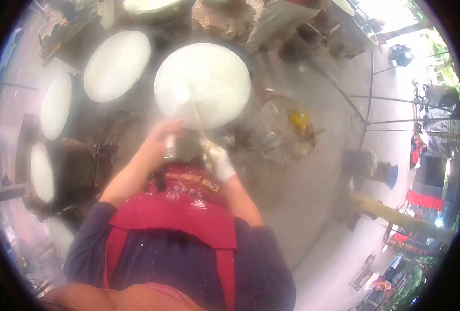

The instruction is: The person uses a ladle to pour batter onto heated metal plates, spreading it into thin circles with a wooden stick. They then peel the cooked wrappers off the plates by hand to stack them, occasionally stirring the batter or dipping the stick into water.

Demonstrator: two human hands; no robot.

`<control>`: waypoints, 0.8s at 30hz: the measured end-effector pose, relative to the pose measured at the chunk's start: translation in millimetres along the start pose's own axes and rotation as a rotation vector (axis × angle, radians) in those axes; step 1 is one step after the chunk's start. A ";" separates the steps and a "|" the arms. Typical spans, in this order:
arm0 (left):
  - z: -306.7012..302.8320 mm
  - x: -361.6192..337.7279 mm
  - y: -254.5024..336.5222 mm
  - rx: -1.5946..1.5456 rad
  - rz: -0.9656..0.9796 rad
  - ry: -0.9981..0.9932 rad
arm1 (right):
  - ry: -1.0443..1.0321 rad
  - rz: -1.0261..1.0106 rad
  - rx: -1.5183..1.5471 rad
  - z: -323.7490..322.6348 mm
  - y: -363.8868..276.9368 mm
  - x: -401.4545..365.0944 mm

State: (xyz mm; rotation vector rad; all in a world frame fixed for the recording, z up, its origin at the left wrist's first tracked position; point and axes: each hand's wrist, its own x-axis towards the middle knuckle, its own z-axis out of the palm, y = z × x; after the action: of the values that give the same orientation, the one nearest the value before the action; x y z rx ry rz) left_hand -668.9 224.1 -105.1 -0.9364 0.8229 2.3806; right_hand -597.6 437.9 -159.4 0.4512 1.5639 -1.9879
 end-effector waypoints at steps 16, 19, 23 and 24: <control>-155.0 -162.7 -111.3 -0.114 0.229 0.352 | -0.054 -0.970 -1.557 -115.8 73.4 -6.3; -180.8 -161.6 -143.4 -0.230 0.327 0.277 | -0.478 -0.072 -1.473 -74.4 15.7 -20.8; -237.6 -110.0 -169.8 -0.281 0.525 0.105 | -0.536 -0.454 -1.395 -82.9 56.9 61.8; -243.4 -102.2 -175.5 -0.278 0.570 0.123 | -0.508 -0.481 -1.357 -79.1 57.5 81.2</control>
State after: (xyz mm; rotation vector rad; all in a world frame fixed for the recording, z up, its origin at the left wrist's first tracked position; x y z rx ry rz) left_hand -386.9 168.9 -239.0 -1.0740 0.9149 3.0129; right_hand -632.1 486.9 -271.5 -0.9373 2.2789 -0.7445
